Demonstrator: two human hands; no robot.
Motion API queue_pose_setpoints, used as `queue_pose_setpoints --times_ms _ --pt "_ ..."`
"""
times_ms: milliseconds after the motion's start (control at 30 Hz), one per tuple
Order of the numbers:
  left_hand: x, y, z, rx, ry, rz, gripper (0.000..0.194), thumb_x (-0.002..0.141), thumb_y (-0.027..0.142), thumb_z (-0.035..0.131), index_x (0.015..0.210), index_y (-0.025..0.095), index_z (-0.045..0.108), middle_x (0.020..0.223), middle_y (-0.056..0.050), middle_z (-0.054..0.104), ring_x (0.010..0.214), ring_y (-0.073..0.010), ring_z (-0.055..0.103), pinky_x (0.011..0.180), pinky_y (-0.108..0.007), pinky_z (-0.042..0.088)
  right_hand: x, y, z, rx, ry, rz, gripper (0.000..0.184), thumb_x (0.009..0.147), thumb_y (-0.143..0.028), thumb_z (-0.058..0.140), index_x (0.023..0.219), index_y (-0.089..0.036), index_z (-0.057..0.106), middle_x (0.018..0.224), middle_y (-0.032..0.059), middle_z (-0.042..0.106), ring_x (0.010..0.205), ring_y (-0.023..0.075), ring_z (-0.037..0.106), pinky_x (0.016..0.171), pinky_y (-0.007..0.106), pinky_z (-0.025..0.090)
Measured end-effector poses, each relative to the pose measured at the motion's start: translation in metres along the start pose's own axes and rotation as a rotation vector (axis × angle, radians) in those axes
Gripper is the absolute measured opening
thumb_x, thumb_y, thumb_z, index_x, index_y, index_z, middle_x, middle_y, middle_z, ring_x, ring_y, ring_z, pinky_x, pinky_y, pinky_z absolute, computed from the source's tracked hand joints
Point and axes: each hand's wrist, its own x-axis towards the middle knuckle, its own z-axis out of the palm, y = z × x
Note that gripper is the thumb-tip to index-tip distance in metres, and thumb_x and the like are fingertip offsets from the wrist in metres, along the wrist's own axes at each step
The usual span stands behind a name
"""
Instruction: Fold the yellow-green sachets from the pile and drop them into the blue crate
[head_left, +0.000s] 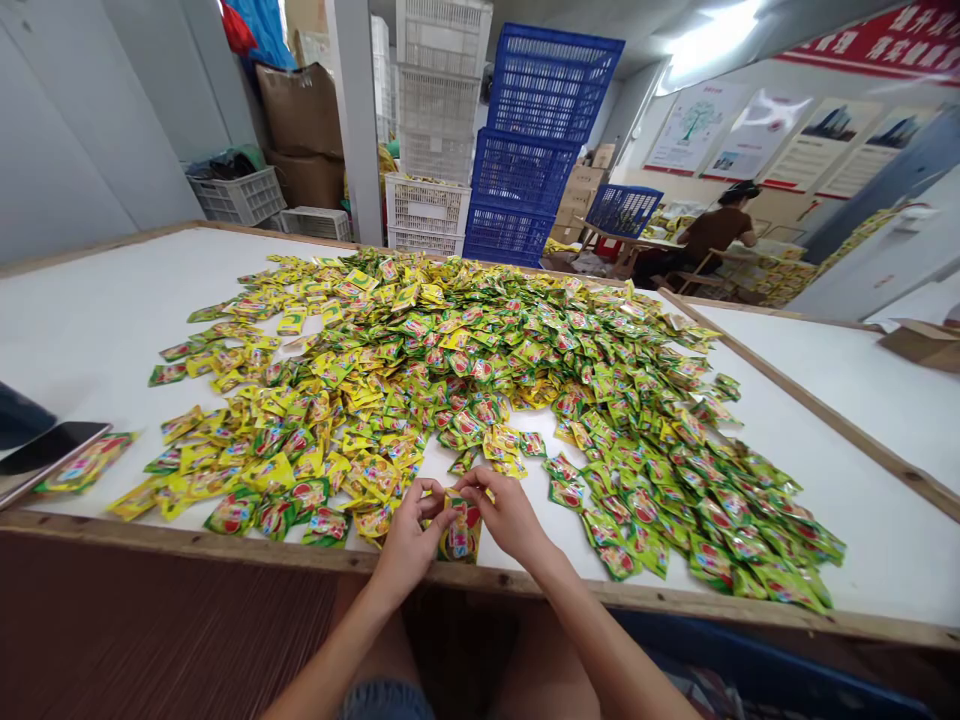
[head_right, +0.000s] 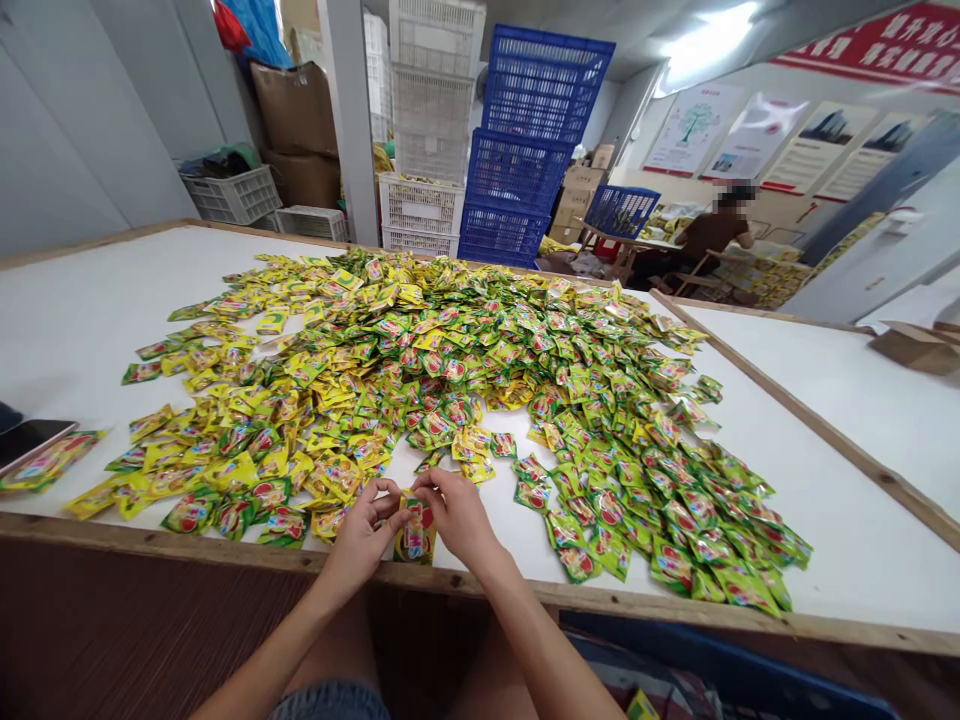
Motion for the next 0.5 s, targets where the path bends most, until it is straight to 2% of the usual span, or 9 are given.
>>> queue_pose_setpoints --times_ms 133,333,500 --pt "0.001 -0.001 -0.001 0.024 -0.018 0.020 0.019 0.080 0.029 0.056 0.091 0.021 0.043 0.079 0.000 0.059 0.081 -0.0162 0.061 0.072 -0.025 0.045 0.000 0.005 -0.001 -0.003 -0.025 -0.020 0.017 0.080 -0.011 0.049 0.080 -0.021 0.062 0.075 0.0007 0.065 0.071 0.0153 0.059 0.066 0.025 0.043" --pt "0.001 -0.001 -0.001 0.068 0.032 0.061 0.018 0.077 0.029 0.059 0.086 0.021 0.045 0.077 0.002 0.055 0.079 -0.0146 0.059 0.071 -0.023 0.045 0.001 0.005 0.000 -0.037 -0.028 -0.081 0.017 0.082 -0.011 0.048 0.079 -0.021 0.062 0.074 0.0011 0.064 0.071 0.0151 0.058 0.066 0.026 0.043" --pt "-0.001 0.004 0.000 0.047 0.008 0.046 0.020 0.080 0.031 0.056 0.091 0.023 0.042 0.077 0.001 0.061 0.078 -0.0157 0.062 0.072 -0.026 0.046 -0.010 0.008 0.004 0.043 0.003 -0.114 0.012 0.081 -0.019 0.054 0.088 -0.022 0.064 0.087 0.0031 0.065 0.086 0.0178 0.059 0.078 0.030 0.045"
